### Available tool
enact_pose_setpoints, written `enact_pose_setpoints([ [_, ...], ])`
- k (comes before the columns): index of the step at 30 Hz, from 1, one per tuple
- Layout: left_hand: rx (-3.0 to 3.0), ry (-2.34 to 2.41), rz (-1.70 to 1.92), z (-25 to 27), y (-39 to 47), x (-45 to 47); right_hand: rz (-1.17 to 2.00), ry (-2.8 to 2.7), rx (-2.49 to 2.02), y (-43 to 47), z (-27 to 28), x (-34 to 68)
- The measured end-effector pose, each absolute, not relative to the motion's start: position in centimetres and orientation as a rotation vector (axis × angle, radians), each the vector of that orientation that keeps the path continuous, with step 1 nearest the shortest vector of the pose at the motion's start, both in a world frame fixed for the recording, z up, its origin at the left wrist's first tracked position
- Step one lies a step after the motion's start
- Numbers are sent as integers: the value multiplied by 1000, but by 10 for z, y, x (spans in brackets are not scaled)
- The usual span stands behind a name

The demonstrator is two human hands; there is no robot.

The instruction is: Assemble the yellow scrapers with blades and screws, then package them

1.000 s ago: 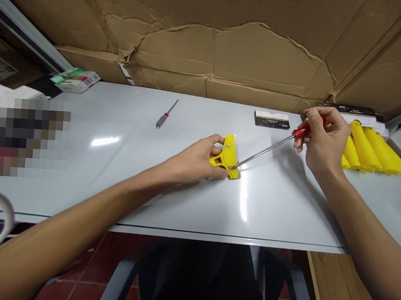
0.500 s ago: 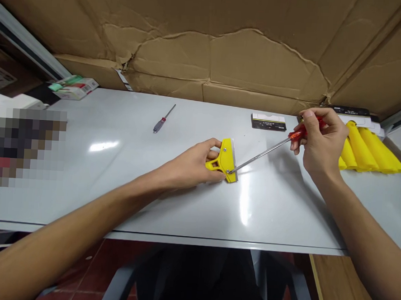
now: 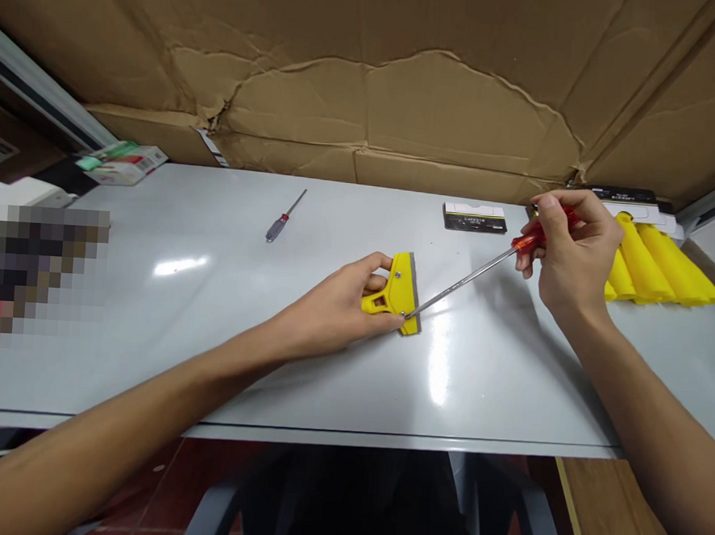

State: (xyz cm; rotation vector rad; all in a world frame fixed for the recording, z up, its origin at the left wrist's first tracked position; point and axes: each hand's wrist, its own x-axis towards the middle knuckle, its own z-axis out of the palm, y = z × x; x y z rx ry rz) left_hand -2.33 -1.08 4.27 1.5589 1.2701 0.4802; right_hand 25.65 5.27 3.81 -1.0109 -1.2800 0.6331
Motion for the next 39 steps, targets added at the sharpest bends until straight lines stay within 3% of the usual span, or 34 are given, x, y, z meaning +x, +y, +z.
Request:
enact_pose_setpoints([
  [39, 1688, 1244, 448, 45, -11, -23, 602, -1019, -963, 69, 52, 279],
])
